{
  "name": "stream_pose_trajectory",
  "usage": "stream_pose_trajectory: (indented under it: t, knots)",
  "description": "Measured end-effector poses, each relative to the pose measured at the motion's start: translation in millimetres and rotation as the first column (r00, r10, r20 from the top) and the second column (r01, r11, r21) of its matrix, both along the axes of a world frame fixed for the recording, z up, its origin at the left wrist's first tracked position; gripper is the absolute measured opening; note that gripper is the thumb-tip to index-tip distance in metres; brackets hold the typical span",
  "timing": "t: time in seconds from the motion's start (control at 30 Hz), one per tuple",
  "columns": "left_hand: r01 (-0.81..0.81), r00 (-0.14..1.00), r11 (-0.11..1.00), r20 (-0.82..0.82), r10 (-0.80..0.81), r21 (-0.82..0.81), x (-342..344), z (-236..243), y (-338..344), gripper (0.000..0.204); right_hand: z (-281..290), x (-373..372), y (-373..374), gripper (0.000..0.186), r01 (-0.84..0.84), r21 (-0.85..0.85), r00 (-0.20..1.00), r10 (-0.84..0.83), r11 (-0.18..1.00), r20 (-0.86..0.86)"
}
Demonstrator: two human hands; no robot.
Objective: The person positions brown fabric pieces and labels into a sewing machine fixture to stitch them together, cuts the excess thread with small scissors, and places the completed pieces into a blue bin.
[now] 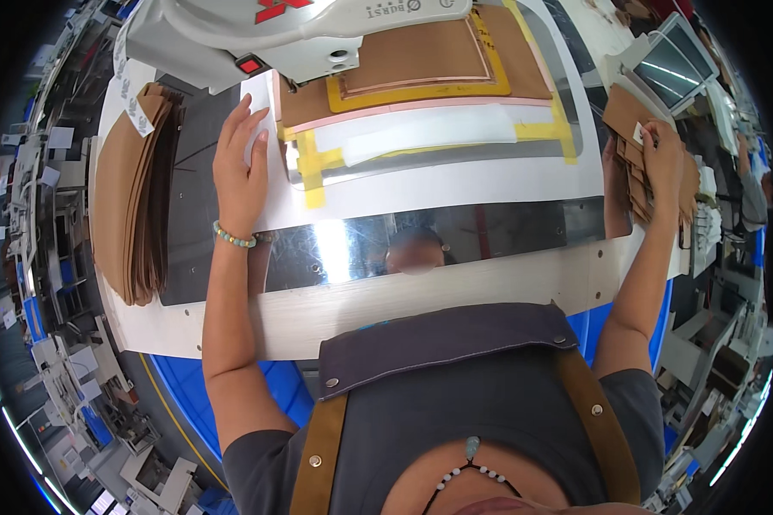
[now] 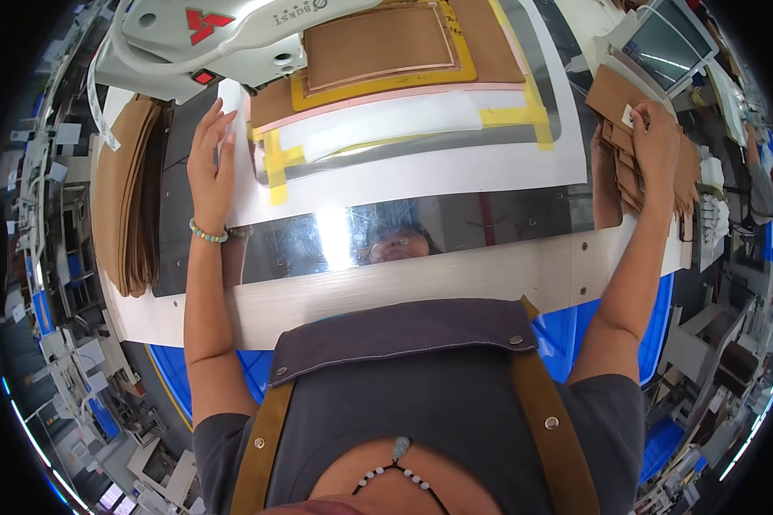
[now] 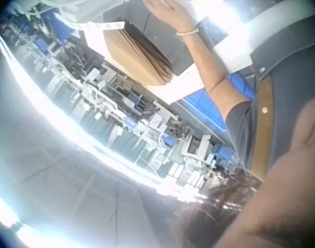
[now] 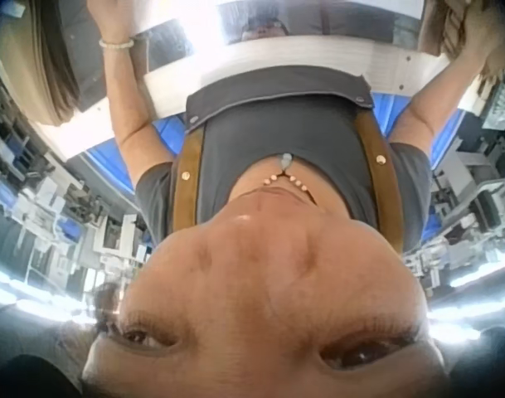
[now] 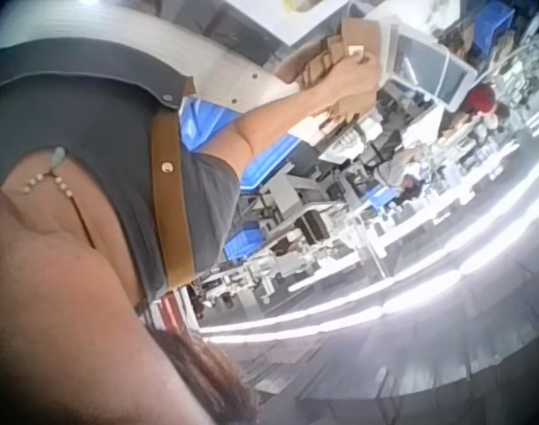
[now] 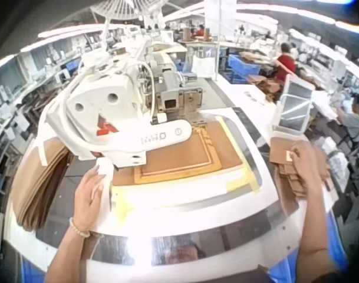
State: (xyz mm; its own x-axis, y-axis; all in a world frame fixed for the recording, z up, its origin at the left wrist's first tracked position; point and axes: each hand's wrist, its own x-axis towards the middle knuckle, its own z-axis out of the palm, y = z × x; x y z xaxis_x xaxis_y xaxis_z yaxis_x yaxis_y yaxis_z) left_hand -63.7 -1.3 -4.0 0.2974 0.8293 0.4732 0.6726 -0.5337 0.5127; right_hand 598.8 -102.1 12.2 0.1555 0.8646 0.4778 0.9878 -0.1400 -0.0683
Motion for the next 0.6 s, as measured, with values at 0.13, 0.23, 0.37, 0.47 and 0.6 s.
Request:
stream_pose_trajectory:
  t: [0.13, 0.23, 0.37, 0.47, 0.6]
  knots:
    - [-0.022, 0.976, 0.996, 0.212, 0.04, -0.086, -13.7, -6.9, 5.2, 0.027, 26.4, -12.0, 19.1, 0.012, 0.115, -0.153, 0.986, -0.094, 0.981, 0.137]
    - [0.0, 0.965, 0.993, 0.26, 0.03, -0.115, -11.1, -7.7, 7.9, 0.026, 46.9, -45.0, 52.9, 0.021, -0.218, 0.132, 0.967, 0.232, 0.967, -0.105]
    - [0.043, 0.985, 0.995, 0.168, -0.028, -0.092, -2.9, -0.3, 12.2, 0.028, 46.0, -153.8, 123.5, 0.023, -0.511, 0.135, 0.749, 0.517, 0.849, -0.414]
    - [0.14, 0.99, 0.987, -0.021, -0.142, -0.081, 6.6, 8.2, 19.2, 0.031, 32.2, -247.6, 163.5, 0.023, -0.742, 0.064, 0.651, 0.74, 0.667, -0.169]
    - [0.222, 0.931, 0.975, -0.299, -0.21, 0.007, 17.4, 10.6, 35.8, 0.034, 10.7, -306.3, 185.9, 0.022, -0.687, -0.111, 0.725, 0.665, 0.718, -0.182]
